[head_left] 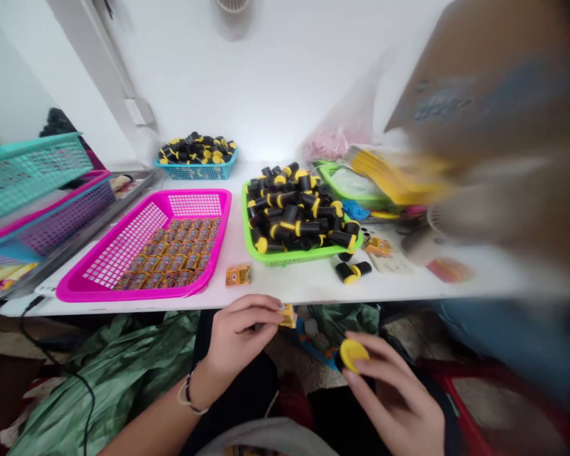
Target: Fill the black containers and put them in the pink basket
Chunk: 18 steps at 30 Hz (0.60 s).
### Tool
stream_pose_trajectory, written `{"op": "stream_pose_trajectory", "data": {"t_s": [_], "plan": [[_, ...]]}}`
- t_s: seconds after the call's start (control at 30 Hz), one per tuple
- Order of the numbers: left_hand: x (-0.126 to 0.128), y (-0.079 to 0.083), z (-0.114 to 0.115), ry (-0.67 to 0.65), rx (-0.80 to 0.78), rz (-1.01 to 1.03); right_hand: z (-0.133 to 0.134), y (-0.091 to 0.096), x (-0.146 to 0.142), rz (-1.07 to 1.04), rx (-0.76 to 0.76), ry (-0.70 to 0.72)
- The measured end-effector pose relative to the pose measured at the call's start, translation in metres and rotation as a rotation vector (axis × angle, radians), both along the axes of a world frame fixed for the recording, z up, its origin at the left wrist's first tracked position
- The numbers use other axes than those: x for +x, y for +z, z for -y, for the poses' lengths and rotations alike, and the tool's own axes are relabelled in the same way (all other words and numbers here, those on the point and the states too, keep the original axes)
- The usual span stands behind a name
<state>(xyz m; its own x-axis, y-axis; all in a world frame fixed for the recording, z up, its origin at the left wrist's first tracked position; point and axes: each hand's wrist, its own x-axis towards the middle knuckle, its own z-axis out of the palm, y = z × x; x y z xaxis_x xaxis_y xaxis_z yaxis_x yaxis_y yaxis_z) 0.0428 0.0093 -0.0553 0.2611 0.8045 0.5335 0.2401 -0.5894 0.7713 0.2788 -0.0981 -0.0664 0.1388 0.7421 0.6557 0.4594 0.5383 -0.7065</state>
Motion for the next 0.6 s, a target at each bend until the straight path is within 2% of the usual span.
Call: {"op": "stream_pose_trajectory", "data": {"t_s": [0.17, 0.27, 0.4, 0.5, 0.6], "plan": [[0.040, 0.005, -0.006, -0.093, -0.232, 0.230, -0.034, 0.025, -0.015, -0.430, -0.023, -0.059], [0.050, 0.011, -0.005, -0.149, -0.357, 0.307, -0.048, 0.036, -0.021, -0.552, -0.011, -0.058], [0.055, 0.018, 0.006, -0.214, -0.489, 0.360, -0.050, 0.051, -0.026, -0.641, 0.020, -0.092], [0.055, 0.017, 0.014, -0.274, -0.511, 0.393, -0.049, 0.059, -0.028, -0.694, 0.038, -0.134], [0.054, 0.014, 0.019, -0.324, -0.432, 0.357, -0.047, 0.063, -0.032, -0.761, 0.014, -0.137]]}}
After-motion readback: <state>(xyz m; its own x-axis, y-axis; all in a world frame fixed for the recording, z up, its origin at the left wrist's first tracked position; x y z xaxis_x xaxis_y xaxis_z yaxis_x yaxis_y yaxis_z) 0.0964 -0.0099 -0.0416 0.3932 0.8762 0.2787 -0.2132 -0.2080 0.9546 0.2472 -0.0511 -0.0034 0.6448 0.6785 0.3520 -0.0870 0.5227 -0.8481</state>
